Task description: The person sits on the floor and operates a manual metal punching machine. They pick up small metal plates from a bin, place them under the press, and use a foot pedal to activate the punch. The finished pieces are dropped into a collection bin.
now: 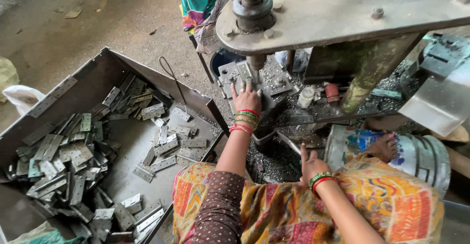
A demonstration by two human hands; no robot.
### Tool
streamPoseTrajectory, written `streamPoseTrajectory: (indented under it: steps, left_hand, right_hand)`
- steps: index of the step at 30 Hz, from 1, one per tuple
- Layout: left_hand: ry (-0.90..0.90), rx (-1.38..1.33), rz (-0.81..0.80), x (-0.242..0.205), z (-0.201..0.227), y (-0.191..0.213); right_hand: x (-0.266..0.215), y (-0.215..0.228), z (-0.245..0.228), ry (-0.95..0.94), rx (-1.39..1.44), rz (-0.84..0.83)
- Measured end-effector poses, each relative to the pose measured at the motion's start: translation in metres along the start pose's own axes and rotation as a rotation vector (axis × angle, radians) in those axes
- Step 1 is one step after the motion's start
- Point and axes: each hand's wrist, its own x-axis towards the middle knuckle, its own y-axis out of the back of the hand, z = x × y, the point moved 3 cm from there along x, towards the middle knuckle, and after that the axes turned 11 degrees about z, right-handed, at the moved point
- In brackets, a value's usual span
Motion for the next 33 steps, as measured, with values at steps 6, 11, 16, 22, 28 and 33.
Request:
streamPoseTrajectory:
  steps: [6,11,16,22,28,33]
  left_hand:
    - [-0.149,-0.257,0.307,-0.028,-0.019,0.023]
    - [0.021,-0.277,0.564,-0.084,-0.126,0.049]
    - [0.094,-0.098,0.076,-0.118,-0.243,-0.008]
    - [-0.091,-0.027,-0.414,-0.155,-0.289,-0.107]
    - [-0.101,0.038,-0.487,-0.153,-0.299,-0.139]
    - [-0.049,-0.062,-0.266,-0.162,-0.298,-0.139]
  right_hand:
    - [-0.001,-0.013,0.009,0.091,-0.077,0.269]
    - [-0.025,0.034,0.004,0.175,-0.197,0.731]
    - [-0.036,0.055,-0.015,0.161,-0.284,0.853]
    - [-0.038,0.055,-0.018,0.123,-0.319,0.855]
    - [-0.037,0.055,-0.019,0.095,-0.337,0.828]
    - [-0.037,0.056,-0.019,0.089,-0.34,0.817]
